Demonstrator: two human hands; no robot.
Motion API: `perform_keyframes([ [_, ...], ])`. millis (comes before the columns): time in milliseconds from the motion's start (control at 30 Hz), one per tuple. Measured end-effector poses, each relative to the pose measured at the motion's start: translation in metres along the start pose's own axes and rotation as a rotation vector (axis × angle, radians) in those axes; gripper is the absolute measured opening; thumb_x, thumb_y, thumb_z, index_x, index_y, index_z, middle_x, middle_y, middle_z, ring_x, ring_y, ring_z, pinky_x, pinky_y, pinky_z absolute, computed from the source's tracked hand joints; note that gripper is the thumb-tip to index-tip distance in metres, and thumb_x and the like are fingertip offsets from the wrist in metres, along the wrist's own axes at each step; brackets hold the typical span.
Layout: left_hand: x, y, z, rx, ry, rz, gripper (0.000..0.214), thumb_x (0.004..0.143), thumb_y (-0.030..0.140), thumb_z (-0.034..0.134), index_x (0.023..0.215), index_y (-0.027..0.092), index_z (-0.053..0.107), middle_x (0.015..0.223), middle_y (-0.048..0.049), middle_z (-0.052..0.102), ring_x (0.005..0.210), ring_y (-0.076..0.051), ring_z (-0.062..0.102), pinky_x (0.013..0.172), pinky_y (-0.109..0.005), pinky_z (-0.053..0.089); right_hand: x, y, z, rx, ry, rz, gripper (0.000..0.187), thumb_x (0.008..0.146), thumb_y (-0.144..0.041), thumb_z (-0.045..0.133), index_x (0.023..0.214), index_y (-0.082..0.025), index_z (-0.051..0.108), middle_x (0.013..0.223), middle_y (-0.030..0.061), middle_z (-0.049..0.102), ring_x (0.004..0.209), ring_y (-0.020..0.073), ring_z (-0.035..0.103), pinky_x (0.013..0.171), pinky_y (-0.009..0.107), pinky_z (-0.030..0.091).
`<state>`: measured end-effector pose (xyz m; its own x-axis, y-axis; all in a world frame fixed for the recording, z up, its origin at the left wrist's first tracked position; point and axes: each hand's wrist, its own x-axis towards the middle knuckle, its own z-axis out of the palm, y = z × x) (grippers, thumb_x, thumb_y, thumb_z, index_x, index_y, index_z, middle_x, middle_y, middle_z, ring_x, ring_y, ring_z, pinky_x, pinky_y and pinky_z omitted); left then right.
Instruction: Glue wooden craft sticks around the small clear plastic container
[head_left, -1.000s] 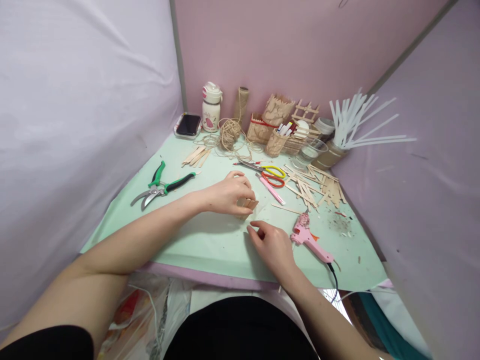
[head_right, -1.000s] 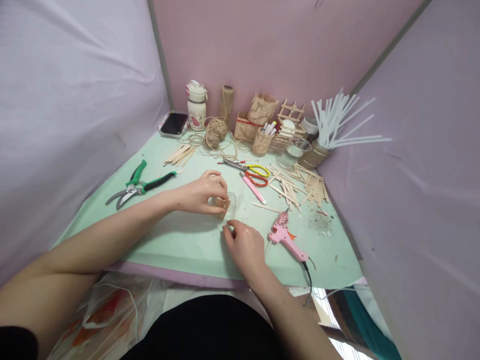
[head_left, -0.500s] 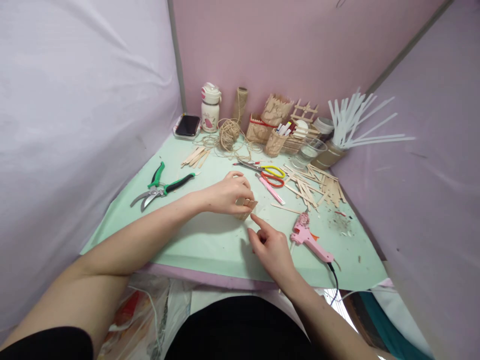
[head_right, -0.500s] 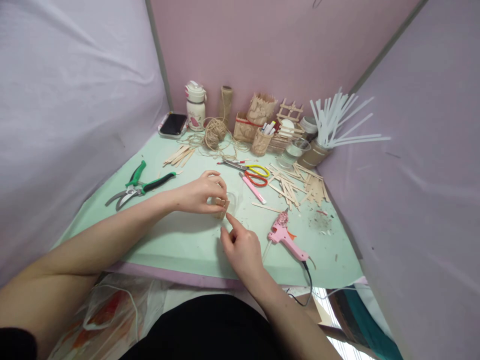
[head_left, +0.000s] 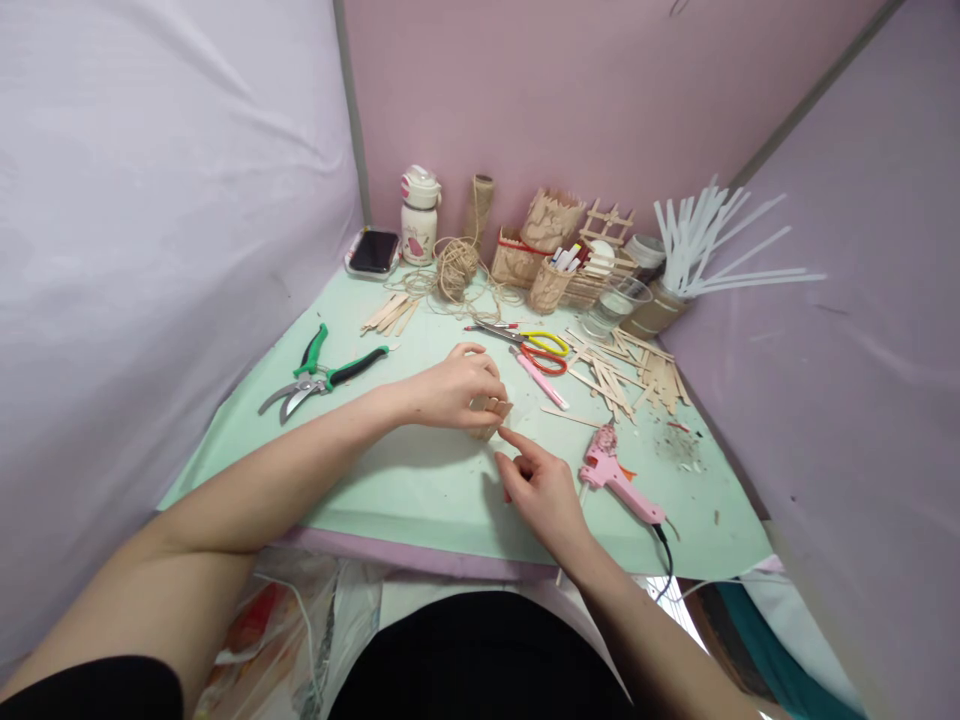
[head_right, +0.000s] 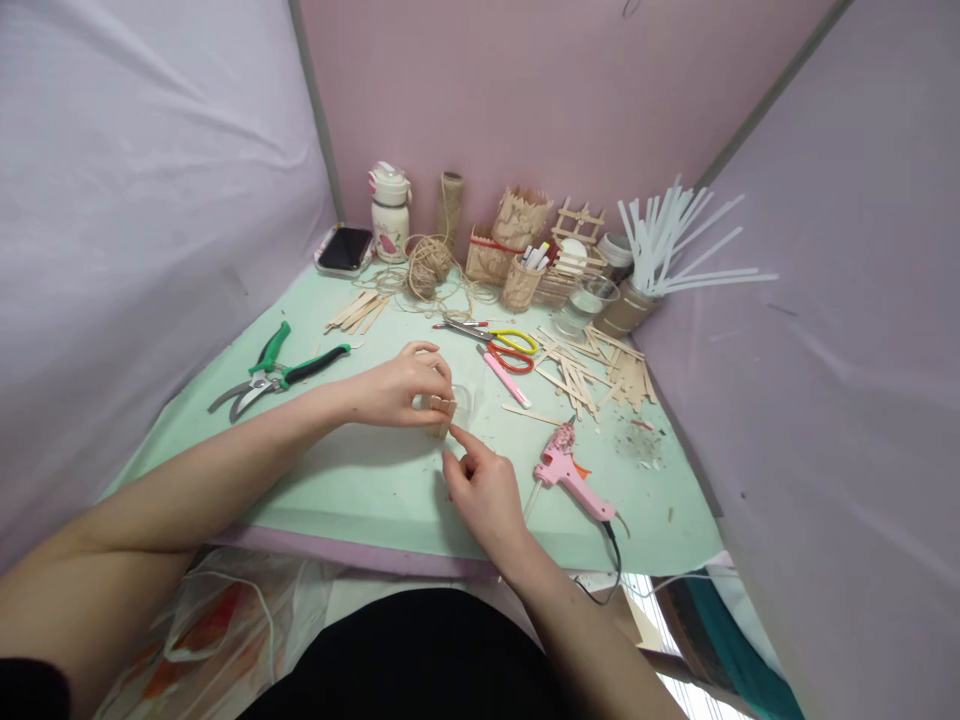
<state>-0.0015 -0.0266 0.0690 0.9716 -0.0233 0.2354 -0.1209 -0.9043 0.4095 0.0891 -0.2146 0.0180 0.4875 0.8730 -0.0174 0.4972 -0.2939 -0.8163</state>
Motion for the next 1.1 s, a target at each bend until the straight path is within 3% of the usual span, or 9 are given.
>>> perform_keyframes([
  [633,0.000,0.003,-0.001,-0.013,0.013,0.000,0.013,0.082,0.026,0.060,0.075,0.020,0.068,0.080,-0.0029,0.068,0.095,-0.017,0.059,0.111,-0.042,0.019,0.001,0.006,0.003,-0.038,0.006,0.007,0.040,0.087,-0.031,0.051,0.120,-0.014,0.068,0.046,-0.0067,0.054,0.045,0.0126,0.052,0.059,0.023,0.044],
  [867,-0.001,-0.003,0.001,0.007,0.021,0.012,0.013,0.082,0.031,0.064,0.081,0.019,0.069,0.085,-0.0042,0.068,0.097,-0.019,0.060,0.110,-0.043,0.019,0.004,0.013,0.005,-0.322,0.246,-0.145,0.027,0.089,-0.035,0.052,0.097,-0.019,0.073,0.055,-0.0033,0.058,0.050,0.0129,0.053,0.057,0.024,0.039],
  [933,-0.002,-0.005,0.001,0.009,0.017,0.022,0.018,0.079,0.035,0.067,0.088,0.019,0.068,0.090,-0.0057,0.068,0.100,-0.020,0.059,0.110,-0.044,0.020,0.006,0.014,0.003,-0.377,0.355,-0.247,0.022,0.089,-0.034,0.054,0.094,-0.018,0.068,0.063,-0.0002,0.060,0.059,0.0151,0.057,0.061,0.026,0.043],
  [1000,-0.002,-0.005,0.000,0.006,0.005,0.038,0.020,0.080,0.034,0.067,0.094,0.019,0.067,0.092,-0.0059,0.068,0.100,-0.021,0.059,0.110,-0.045,0.020,0.010,0.015,0.000,-0.424,0.482,-0.392,0.023,0.085,-0.034,0.059,0.100,-0.017,0.062,0.083,0.0064,0.063,0.080,0.0210,0.061,0.075,0.033,0.048],
  [1100,-0.002,-0.005,-0.003,-0.020,-0.026,0.049,0.012,0.085,0.028,0.062,0.092,0.020,0.067,0.088,-0.0042,0.068,0.097,-0.019,0.059,0.110,-0.046,0.020,0.022,0.017,-0.007,-0.467,0.459,-0.562,0.057,0.080,-0.033,0.066,0.130,-0.017,0.045,0.123,0.0168,0.054,0.119,0.0302,0.050,0.100,0.049,0.042],
])
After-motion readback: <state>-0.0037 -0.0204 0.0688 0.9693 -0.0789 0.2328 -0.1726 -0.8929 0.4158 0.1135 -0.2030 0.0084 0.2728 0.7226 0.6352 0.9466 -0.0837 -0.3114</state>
